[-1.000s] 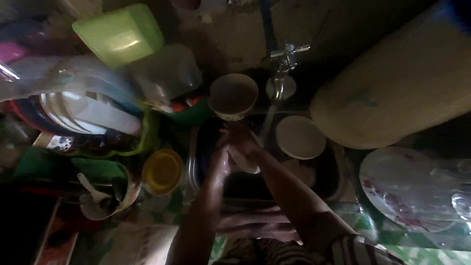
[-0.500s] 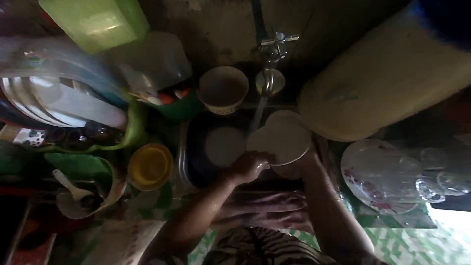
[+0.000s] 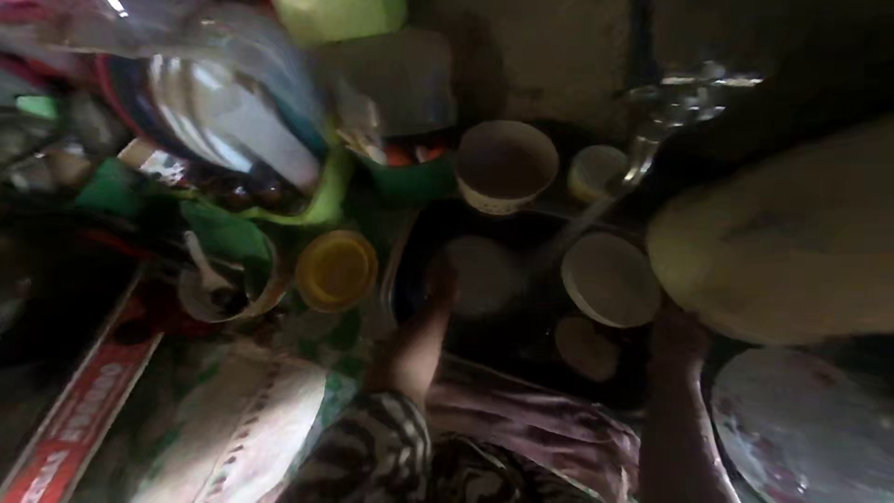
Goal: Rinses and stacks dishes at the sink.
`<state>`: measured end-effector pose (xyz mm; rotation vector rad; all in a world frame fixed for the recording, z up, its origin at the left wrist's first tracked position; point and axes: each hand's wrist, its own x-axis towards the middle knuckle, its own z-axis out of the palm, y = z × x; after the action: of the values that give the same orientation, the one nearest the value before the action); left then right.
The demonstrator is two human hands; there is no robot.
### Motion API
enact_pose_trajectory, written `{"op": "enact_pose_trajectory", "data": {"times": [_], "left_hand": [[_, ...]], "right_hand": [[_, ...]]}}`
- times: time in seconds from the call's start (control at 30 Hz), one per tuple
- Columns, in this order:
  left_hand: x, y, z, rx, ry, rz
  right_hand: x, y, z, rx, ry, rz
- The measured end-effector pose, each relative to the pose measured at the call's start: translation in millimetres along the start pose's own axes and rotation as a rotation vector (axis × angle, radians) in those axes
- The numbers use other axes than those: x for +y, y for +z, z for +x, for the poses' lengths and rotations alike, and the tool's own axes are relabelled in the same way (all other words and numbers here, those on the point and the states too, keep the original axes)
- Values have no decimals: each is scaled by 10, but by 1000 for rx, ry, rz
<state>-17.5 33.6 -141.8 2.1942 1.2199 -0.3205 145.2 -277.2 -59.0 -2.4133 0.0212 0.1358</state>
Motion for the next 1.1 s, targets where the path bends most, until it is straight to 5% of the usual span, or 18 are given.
{"op": "enact_pose_trajectory", "data": {"times": [0.07, 0.17, 0.27, 0.53, 0.7, 0.8, 0.93, 1.1], "left_hand": [[-12, -51, 14, -16, -104, -83], [27, -53, 38, -16, -189, -63], [28, -12, 34, 22, -216, -95], [48, -220, -106, -93, -258, -178], [132, -380, -229, -159, -313, -177], [183, -413, -307, -56, -313, -289], [373, -590, -355, 13, -186, -312], [508, -485, -417, 91, 13, -418]], "right_hand": [[-255, 109, -200, 85, -119, 38], [-660, 499, -598, -202, -274, 186], [-885, 1052, -585, -554, -293, -51], [-886, 1892, -316, -876, -260, -611], [-970, 1825, -393, -858, -217, -580], [-917, 1856, -429, -831, -192, -557], [-917, 1876, -565, -896, -298, -744], [-971, 2092, -737, -752, -299, -434]]}}
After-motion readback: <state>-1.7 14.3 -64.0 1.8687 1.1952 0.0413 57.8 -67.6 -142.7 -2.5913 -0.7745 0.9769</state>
